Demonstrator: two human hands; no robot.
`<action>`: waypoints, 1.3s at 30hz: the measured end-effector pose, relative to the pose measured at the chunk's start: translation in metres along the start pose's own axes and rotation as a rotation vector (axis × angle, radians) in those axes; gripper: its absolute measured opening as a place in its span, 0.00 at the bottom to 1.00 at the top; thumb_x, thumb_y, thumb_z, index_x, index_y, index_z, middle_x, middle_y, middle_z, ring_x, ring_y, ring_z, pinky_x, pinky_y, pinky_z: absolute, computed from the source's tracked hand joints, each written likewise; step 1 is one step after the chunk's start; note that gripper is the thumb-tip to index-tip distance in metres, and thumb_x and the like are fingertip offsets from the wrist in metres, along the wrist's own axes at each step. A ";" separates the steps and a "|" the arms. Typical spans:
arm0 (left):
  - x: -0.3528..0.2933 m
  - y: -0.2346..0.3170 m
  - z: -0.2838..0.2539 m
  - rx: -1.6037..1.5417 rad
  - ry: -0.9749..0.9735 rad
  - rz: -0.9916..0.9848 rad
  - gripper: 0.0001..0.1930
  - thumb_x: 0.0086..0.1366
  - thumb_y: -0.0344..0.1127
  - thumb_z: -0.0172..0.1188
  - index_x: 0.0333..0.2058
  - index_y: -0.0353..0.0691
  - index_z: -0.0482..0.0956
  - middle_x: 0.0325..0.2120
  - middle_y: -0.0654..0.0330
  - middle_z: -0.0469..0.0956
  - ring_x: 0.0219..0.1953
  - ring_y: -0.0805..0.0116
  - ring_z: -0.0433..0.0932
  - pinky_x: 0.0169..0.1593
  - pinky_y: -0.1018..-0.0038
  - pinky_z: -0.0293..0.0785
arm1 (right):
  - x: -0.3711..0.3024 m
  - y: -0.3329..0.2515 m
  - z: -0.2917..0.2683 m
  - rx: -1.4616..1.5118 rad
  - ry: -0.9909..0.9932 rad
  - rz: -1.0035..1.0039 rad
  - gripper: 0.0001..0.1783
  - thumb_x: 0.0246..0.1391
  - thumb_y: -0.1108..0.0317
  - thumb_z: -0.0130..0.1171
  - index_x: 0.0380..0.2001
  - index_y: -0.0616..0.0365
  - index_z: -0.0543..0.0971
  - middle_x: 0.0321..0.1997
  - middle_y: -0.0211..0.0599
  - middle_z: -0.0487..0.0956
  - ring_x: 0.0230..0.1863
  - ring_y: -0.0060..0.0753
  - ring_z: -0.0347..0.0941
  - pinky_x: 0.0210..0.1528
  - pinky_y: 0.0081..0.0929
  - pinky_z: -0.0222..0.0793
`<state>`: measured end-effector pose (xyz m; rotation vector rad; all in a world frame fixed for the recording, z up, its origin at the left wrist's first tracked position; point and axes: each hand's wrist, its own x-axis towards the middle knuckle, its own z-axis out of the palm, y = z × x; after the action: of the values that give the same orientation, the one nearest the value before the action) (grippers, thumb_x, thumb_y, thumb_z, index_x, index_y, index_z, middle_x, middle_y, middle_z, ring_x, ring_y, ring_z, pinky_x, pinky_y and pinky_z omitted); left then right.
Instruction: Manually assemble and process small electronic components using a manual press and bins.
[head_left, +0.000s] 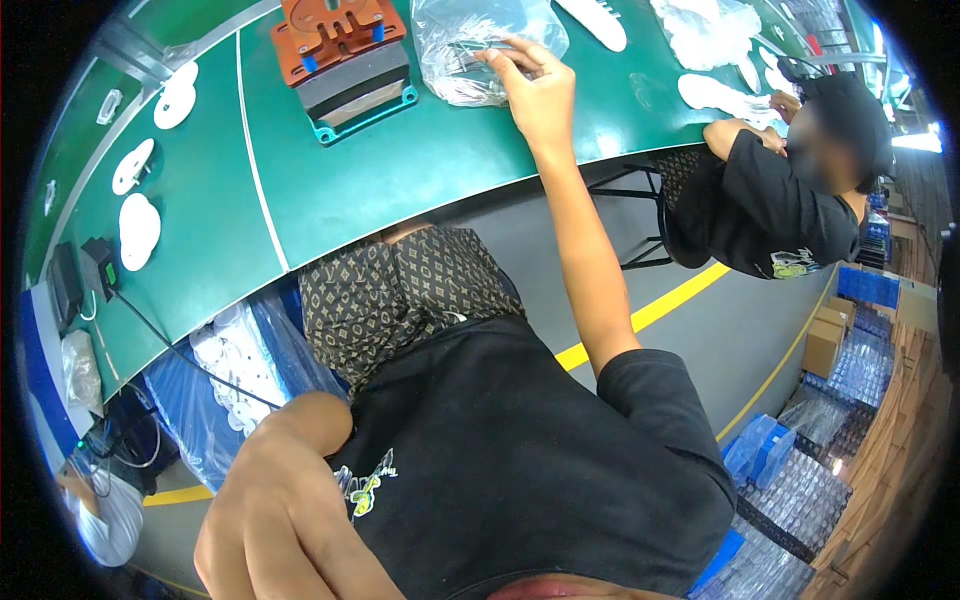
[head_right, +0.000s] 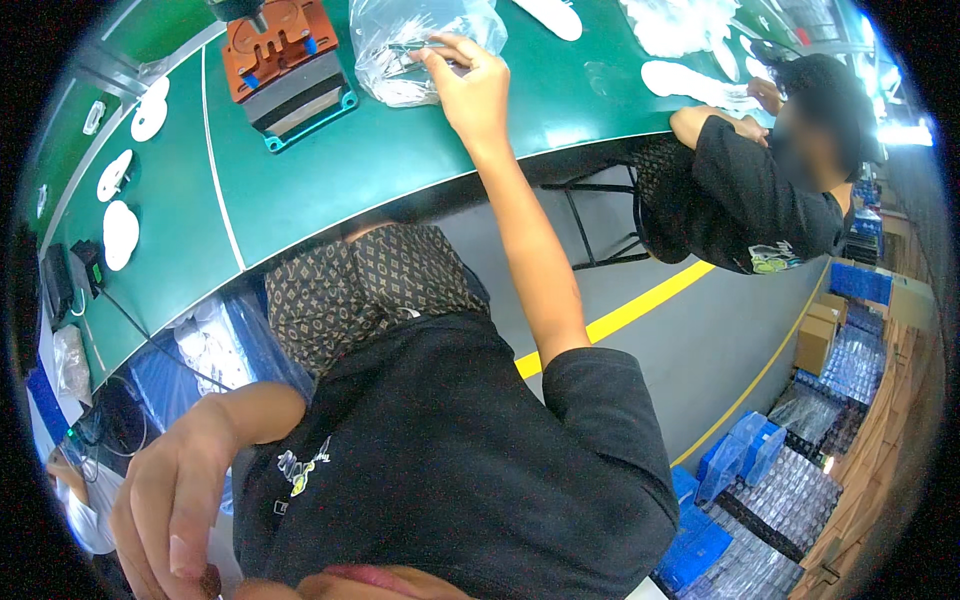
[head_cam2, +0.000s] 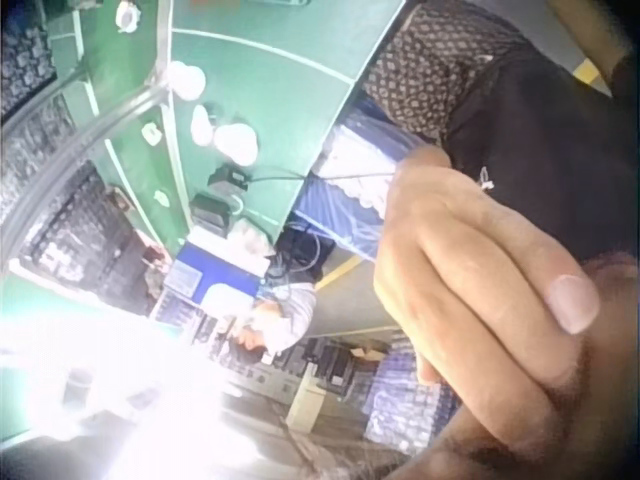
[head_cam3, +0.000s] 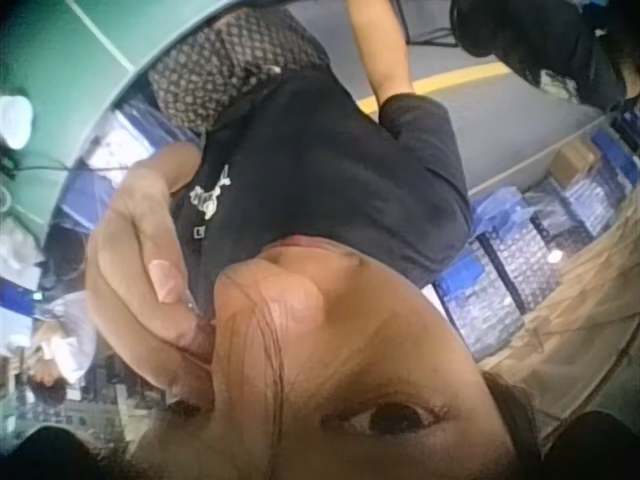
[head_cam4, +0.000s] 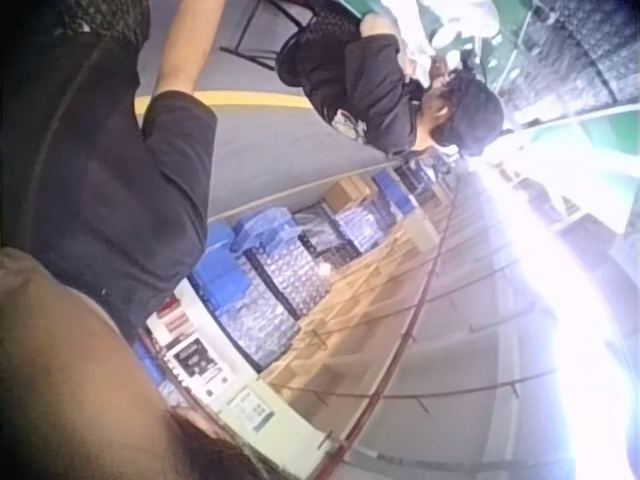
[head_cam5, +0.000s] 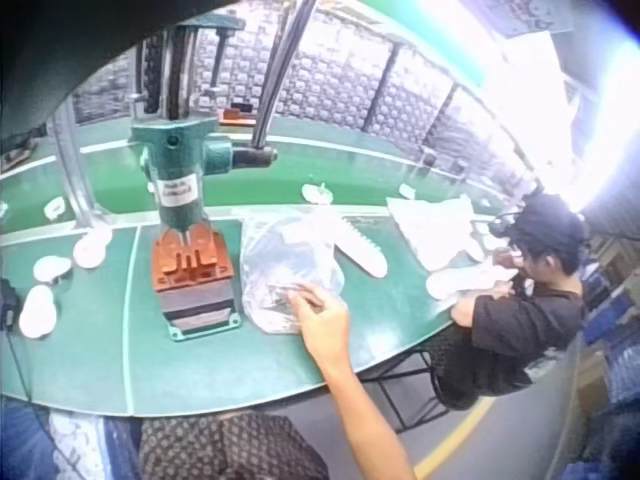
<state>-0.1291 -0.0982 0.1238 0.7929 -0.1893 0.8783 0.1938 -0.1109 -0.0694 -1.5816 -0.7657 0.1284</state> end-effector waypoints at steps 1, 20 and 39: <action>0.004 0.003 -0.009 -0.061 -0.108 -0.077 0.10 0.63 0.26 0.60 0.27 0.52 0.85 0.31 0.83 0.82 0.36 0.88 0.76 0.50 0.87 0.69 | 0.000 0.001 -0.001 0.009 -0.005 -0.021 0.15 0.55 0.73 0.63 0.44 0.70 0.82 0.36 0.41 0.87 0.39 0.21 0.81 0.48 0.20 0.73; 0.034 -0.094 -0.172 1.159 0.343 -0.601 0.11 0.62 0.38 0.68 0.32 0.34 0.84 0.22 0.65 0.80 0.21 0.80 0.77 0.18 0.82 0.70 | -0.099 -0.051 0.051 0.266 -0.485 0.133 0.13 0.54 0.75 0.63 0.39 0.60 0.70 0.28 0.26 0.76 0.31 0.15 0.71 0.34 0.20 0.69; 0.043 -0.091 -0.170 1.407 0.188 -0.629 0.11 0.62 0.38 0.66 0.32 0.34 0.85 0.20 0.59 0.81 0.21 0.77 0.78 0.23 0.75 0.73 | -0.073 -0.092 0.057 -0.130 -0.715 0.213 0.10 0.53 0.72 0.61 0.32 0.60 0.69 0.22 0.33 0.73 0.23 0.25 0.71 0.28 0.28 0.68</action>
<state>-0.0611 0.0112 -0.0262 1.9072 0.9157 0.3631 0.0731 -0.1054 -0.0203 -1.7481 -1.1639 0.8476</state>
